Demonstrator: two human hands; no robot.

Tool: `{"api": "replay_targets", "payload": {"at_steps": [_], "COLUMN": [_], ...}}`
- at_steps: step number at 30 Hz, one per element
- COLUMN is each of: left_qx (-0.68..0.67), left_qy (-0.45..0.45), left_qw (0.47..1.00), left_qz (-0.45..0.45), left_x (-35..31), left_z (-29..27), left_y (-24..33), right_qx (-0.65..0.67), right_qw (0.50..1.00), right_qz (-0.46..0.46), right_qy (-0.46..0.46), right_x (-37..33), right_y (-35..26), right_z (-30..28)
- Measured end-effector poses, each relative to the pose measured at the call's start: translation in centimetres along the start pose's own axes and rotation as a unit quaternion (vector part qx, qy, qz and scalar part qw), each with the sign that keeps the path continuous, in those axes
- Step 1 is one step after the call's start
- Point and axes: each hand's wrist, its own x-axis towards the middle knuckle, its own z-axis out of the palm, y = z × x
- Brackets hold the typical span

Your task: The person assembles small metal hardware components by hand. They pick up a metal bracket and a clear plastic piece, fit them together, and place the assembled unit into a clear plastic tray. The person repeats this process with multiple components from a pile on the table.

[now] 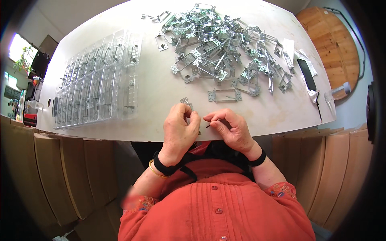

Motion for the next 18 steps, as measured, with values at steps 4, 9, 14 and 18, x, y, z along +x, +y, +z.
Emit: {"api": "replay_targets", "payload": {"at_steps": [4,9,14,18], "left_qx": [0.111,0.258,0.245,0.242], "left_qy": [0.011,0.009,-0.006,0.0], "left_qw": [0.991,0.951,0.952,0.955], "left_qz": [0.079,0.172,0.181,0.169], "left_x": [0.5,0.4,-0.2,-0.7], "left_z": [-1.4,-1.6,-1.4,-1.6], "left_y": [1.0,1.4,0.9,0.5], "right_qx": [0.006,-0.031,-0.103,-0.192], "right_qw": [0.999,0.996,0.981,0.968], "right_qz": [-0.016,-0.035,-0.084,-0.078], "right_qy": [0.031,0.072,0.143,0.14], "right_x": [0.0,-0.4,-0.5,-0.3], "right_y": [0.3,0.8,0.9,0.9], "right_z": [0.2,0.6,0.7,0.9]}}
